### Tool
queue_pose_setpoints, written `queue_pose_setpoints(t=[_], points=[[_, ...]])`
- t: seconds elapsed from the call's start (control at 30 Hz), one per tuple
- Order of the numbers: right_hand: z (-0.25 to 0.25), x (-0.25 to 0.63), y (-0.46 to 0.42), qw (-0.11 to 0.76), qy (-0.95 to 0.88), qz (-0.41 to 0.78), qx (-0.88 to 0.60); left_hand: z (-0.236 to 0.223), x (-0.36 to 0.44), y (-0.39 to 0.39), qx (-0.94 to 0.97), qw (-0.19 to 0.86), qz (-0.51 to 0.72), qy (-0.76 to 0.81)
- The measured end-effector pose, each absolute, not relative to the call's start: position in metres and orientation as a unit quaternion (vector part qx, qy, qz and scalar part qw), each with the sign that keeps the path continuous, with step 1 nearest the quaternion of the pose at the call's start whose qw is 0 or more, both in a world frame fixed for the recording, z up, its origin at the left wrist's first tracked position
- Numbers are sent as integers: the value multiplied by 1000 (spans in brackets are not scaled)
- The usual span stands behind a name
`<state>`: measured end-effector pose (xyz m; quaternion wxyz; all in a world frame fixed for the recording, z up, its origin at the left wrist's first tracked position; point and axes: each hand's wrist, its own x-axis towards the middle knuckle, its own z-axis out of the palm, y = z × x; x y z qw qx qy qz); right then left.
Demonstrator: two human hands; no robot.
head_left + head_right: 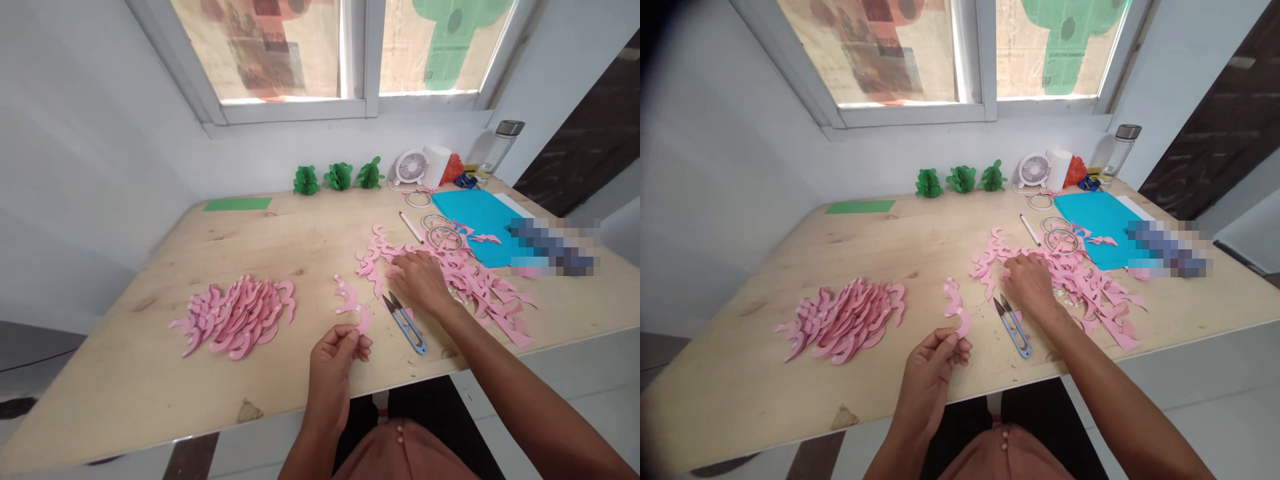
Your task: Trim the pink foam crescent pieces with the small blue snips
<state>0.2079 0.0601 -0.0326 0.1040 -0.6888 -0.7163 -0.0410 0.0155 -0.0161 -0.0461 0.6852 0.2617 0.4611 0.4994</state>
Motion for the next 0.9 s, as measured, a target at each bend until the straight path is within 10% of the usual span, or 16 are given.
queue_pose_setpoints(t=[0.6,0.9], points=[[-14,316,25,247,-565,3,-787,-51,13,-13,275,684,496,459],[-41,376,16,137,-488,-128,-853,-53,15,-13,281,676,498,465]])
